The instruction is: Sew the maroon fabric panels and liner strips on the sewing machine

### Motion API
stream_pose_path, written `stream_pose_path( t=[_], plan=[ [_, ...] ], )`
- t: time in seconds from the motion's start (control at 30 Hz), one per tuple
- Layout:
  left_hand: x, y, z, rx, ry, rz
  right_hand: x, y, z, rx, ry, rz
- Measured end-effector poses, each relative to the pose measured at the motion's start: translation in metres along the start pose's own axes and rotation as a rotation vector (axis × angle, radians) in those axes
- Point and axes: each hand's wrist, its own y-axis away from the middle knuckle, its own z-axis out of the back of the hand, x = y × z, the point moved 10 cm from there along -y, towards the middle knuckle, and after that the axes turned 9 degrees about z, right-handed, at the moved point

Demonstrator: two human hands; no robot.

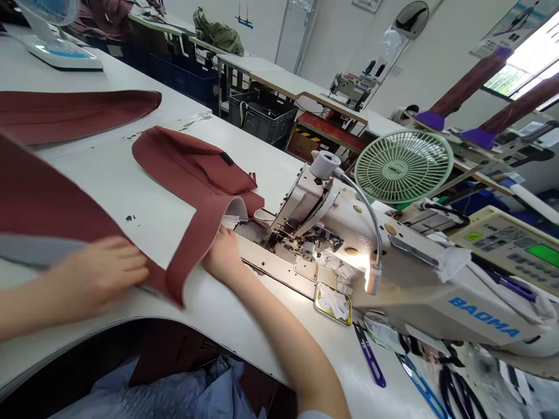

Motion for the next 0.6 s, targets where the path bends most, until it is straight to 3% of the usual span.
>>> stream_pose_path(
  t=[0.07,0.17,0.27,0.37,0.43,0.5,0.57,0.6],
  plan=[
    [-0.018,0.017,-0.034,0.044,0.163,0.006,-0.019,0.035,0.017,-0.108,-0.04,-0.081],
    [-0.035,0.026,-0.053,0.133,0.381,-0.079,-0.042,0.065,0.048,-0.357,-0.085,-0.168],
    [-0.055,0.023,-0.042,0.293,0.568,-0.203,-0.045,0.053,0.06,-0.412,0.019,-0.149],
    [-0.05,0.016,-0.012,0.345,0.598,-0.147,-0.054,0.028,0.056,-0.327,0.174,-0.23],
    [-0.014,0.019,0.018,0.224,0.471,0.008,-0.058,0.016,0.046,-0.203,0.277,-0.239],
    [0.049,0.043,0.061,0.009,0.254,0.262,-0.055,0.012,0.036,-0.089,0.397,-0.174],
    [0.122,0.097,0.113,-0.218,0.017,0.579,-0.05,0.014,0.031,-0.048,0.504,-0.083],
    [0.157,0.132,0.132,-0.227,-0.111,0.747,-0.047,0.017,0.03,-0.055,0.536,-0.04]
  ],
)
